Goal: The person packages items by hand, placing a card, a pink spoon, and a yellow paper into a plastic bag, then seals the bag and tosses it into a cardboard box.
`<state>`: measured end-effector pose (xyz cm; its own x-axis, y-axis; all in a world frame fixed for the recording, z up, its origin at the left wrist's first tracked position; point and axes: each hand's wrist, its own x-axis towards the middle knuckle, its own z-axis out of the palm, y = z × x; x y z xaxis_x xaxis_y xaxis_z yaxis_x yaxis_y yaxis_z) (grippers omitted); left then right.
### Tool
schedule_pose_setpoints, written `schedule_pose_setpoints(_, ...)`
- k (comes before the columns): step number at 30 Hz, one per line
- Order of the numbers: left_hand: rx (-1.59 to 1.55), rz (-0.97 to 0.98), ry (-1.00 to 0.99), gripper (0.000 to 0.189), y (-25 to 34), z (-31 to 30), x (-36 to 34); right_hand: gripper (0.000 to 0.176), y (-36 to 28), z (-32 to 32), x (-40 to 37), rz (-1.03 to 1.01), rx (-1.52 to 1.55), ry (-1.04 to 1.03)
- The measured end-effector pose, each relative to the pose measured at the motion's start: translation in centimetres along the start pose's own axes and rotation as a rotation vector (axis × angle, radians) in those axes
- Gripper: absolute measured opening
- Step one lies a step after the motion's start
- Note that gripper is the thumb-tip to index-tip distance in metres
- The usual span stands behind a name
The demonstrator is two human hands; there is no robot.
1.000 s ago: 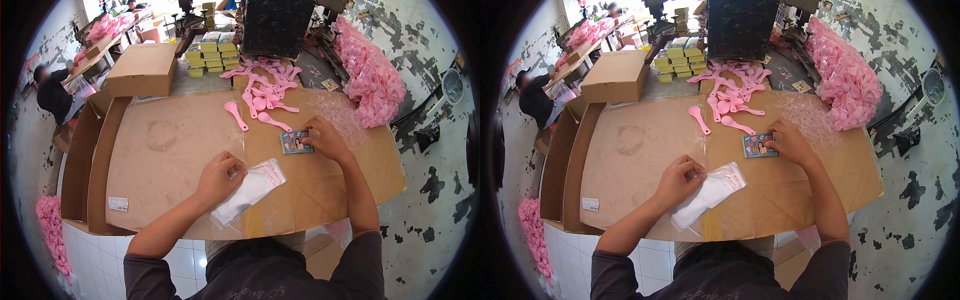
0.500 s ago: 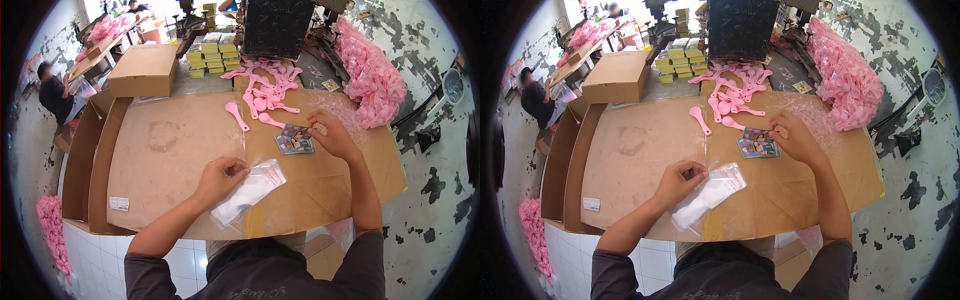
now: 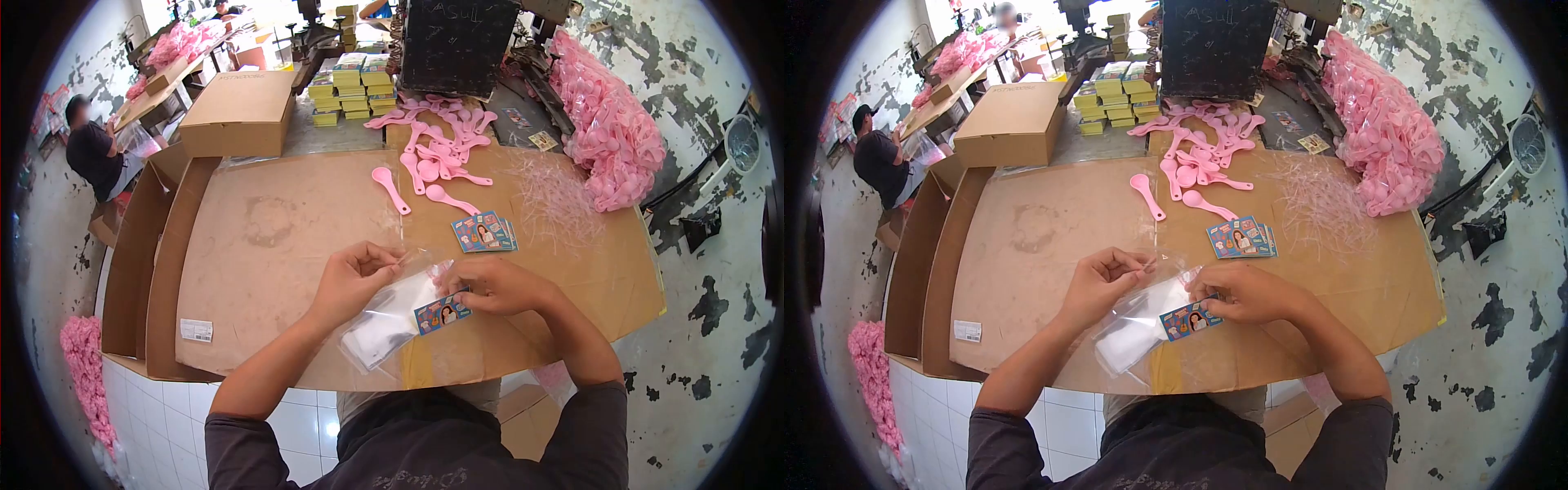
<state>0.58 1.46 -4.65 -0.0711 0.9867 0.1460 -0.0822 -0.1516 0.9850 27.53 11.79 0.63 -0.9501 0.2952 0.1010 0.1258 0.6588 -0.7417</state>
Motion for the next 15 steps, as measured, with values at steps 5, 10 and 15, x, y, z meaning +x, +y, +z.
schedule_pose_setpoints(5, -0.291, -0.151, -0.064, 0.022, 2.3, -0.6, 0.1, 0.016, -0.6, -1.6, 0.5, 0.192, -0.023, 0.233)
schedule_pose_setpoints(10, -0.205, -0.137, -0.022, 0.035, 2.9, 0.2, -0.1, 0.019, -1.2, -3.1, 1.7, 0.325, 0.012, 0.408)
schedule_pose_setpoints(15, -0.193, -0.122, -0.022, 0.041, 3.2, 0.3, -0.3, 0.019, -1.0, -2.8, 3.2, 0.168, 0.307, 0.622)
